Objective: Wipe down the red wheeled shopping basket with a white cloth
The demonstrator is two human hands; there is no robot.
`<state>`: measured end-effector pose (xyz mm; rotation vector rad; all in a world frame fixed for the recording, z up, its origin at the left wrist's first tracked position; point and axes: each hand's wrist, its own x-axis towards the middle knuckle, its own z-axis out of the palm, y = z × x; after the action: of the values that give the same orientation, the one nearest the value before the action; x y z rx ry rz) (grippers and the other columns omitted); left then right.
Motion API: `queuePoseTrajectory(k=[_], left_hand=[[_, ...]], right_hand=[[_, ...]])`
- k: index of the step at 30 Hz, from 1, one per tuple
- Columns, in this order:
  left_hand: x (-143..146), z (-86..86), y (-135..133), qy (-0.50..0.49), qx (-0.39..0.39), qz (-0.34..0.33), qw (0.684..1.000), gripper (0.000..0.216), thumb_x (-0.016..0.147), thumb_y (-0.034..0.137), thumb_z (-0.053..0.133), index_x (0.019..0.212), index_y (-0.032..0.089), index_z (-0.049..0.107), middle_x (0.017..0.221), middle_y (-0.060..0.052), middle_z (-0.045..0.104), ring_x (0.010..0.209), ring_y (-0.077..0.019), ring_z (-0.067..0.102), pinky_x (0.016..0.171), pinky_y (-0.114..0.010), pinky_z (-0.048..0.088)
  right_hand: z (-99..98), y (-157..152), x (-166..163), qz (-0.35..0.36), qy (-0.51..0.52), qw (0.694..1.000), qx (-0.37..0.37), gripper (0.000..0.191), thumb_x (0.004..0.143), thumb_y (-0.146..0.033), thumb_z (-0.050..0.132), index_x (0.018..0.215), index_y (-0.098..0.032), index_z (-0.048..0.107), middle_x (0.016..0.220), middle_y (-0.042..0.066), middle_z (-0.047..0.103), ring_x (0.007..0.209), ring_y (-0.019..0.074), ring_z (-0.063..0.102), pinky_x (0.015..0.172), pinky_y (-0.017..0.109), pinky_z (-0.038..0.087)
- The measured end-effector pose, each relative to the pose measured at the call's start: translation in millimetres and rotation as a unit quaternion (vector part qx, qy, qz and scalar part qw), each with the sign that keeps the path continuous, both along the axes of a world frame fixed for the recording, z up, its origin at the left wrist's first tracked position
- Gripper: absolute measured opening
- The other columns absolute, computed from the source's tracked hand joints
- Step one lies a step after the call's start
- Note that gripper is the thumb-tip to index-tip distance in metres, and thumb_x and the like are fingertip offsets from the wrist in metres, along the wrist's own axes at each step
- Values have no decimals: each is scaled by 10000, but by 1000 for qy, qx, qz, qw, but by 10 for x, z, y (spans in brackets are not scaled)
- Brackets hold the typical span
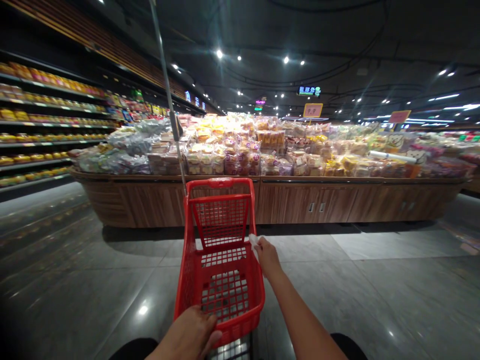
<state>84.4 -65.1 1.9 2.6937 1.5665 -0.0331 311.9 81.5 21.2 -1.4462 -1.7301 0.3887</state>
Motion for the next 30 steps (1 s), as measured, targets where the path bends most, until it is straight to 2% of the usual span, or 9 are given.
queuePoseTrajectory(k=[4,7,10,13,15,18,22,27,30], left_hand=[[-126,35,52,-3,3,17,1000,426,880,496,284,861,210,599,823,-66,669,800,-233,607,746,-376,452],[-89,132,113,-15,2,57,998,469,889,493,255,857,199,618,819,-77,679,793,-229,622,754,-370,443],[150,204,142,-53,16,115,992,491,910,452,206,876,193,623,846,-81,684,830,-221,629,777,-356,434],[475,185,134,-102,1,150,983,529,912,464,148,892,206,610,858,-71,688,825,-210,642,726,-322,446],[634,137,119,-97,-7,153,983,538,905,482,151,917,198,607,870,-87,691,823,-228,646,709,-340,454],[711,81,84,-69,-13,125,990,503,878,520,242,937,186,614,880,-100,693,832,-255,644,724,-362,461],[641,95,-15,-56,-28,115,991,428,858,501,333,918,195,628,894,-82,698,846,-251,642,752,-353,469],[526,118,-150,-26,-28,114,993,420,869,473,321,898,197,636,891,-101,699,860,-270,642,758,-387,479],[402,71,-173,-9,-55,91,994,431,857,491,330,909,190,634,896,-120,697,859,-276,645,753,-382,487]], right_hand=[[-156,-394,13,25,22,999,-17,131,787,-254,442,663,-211,449,592,-33,527,589,139,510,563,215,331],[-214,-695,-27,36,37,998,-39,105,783,-229,446,680,-209,460,622,-23,557,609,143,530,581,219,346],[-220,-845,-111,41,43,997,-48,106,781,-212,447,676,-208,460,623,-17,563,615,150,538,584,226,350],[-245,-912,-195,45,49,997,-48,109,782,-200,450,673,-211,453,632,-13,568,624,155,542,584,230,355],[-281,-966,-236,47,57,996,-53,103,779,-194,455,678,-213,450,647,-9,579,632,156,548,587,230,364],[-327,-1066,-273,48,62,995,-60,97,787,-199,457,692,-217,450,673,-4,595,645,158,562,600,231,379],[-277,-1044,-296,42,40,997,-56,98,806,-211,451,710,-221,466,726,7,622,688,166,584,611,232,382],[-73,-731,-336,-2,10,998,-59,98,827,-195,432,753,-211,493,749,26,642,700,175,594,610,234,370],[-39,-746,-405,22,-18,999,-38,108,823,-178,444,851,-207,544,859,52,651,795,184,599,677,239,384]])
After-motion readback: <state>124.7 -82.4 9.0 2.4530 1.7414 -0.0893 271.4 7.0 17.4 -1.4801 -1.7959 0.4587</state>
